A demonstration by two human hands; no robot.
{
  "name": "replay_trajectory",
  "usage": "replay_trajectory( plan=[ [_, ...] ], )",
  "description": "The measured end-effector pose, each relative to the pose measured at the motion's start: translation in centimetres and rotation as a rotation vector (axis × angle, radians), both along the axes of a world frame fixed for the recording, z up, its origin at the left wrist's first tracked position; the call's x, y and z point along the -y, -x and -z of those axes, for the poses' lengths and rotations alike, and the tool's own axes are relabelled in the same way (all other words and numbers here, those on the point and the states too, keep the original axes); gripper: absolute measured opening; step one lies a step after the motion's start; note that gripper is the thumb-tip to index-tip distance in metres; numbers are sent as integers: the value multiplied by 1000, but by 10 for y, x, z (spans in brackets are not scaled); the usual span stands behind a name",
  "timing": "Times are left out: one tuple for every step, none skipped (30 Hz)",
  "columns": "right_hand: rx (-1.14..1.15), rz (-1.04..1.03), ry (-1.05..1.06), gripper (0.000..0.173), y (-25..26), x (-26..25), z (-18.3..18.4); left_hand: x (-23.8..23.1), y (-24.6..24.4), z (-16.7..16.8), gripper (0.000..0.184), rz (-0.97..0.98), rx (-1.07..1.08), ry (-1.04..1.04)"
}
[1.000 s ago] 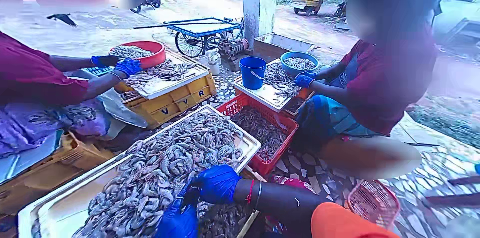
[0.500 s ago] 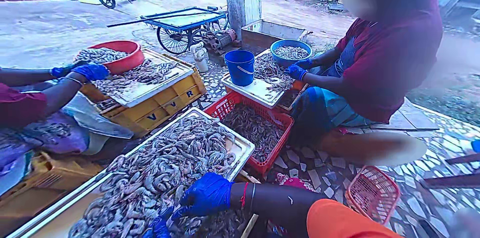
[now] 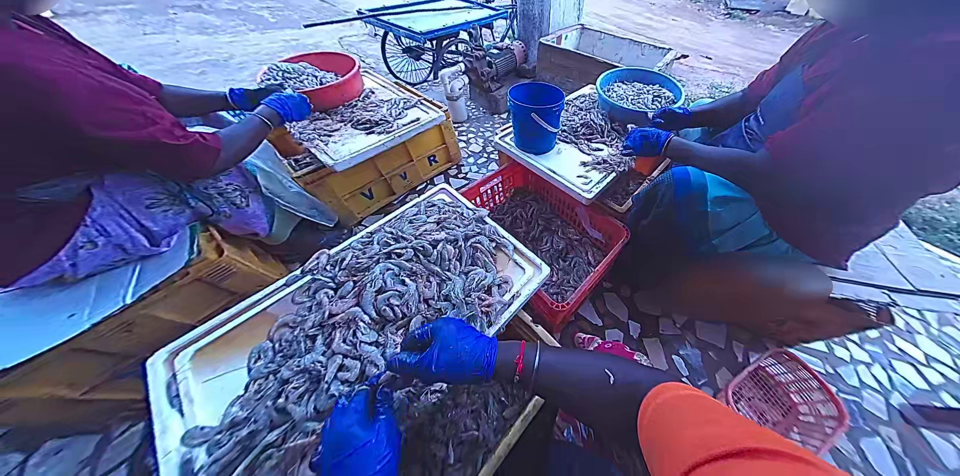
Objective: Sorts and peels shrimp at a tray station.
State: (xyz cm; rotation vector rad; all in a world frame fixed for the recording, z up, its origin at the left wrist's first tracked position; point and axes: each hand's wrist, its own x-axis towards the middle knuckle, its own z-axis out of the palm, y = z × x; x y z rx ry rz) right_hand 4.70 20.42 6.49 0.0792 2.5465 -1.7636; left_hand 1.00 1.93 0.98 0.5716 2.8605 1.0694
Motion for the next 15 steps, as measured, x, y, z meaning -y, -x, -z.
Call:
replay_trajectory(
  plan=[
    [12, -17, 33, 33, 0, -1, -3, 3, 2, 0, 40, -38, -3, 41],
    [19, -63, -20, 34, 0, -4, -3, 6, 3, -1, 40, -66, 13, 25],
    [18, -125, -166, 36, -1, -8, -2, 8, 2, -2, 38, -73, 19, -43],
    [33, -179, -367, 39, -2, -11, 0, 7, 0, -3, 35, -53, 20, -162],
    [45, -191, -528, 43, -3, -12, 5, 5, -1, -4, 33, -13, 30, -317],
    [42, -183, -616, 47, -5, -10, 10, 2, -5, -7, 32, 35, 83, -466],
    [14, -176, -651, 49, -8, -6, 13, -2, -10, -10, 33, 72, 173, -599],
    [-30, -171, -660, 46, -10, -1, 14, -7, -16, -14, 35, 66, 265, -695],
    [-72, -161, -662, 41, -12, 5, 14, -12, -21, -15, 37, 30, 354, -777],
    [-100, -151, -676, 38, -14, 10, 13, -16, -25, -14, 38, -20, 449, -868],
    [-128, -140, -683, 37, -16, 13, 13, -19, -28, -13, 39, -61, 542, -965],
    [-163, -140, -680, 37, -17, 14, 12, -21, -29, -13, 38, -80, 618, -1058],
    [-207, -148, -654, 36, -18, 13, 11, -22, -29, -14, 35, -64, 681, -1148],
    [-244, -175, -604, 34, -19, 9, 7, -21, -29, -14, 34, -16, 724, -1225],
    [-273, -209, -542, 31, -21, 7, 4, -17, -29, -14, 34, 37, 747, -1276]
  ],
)
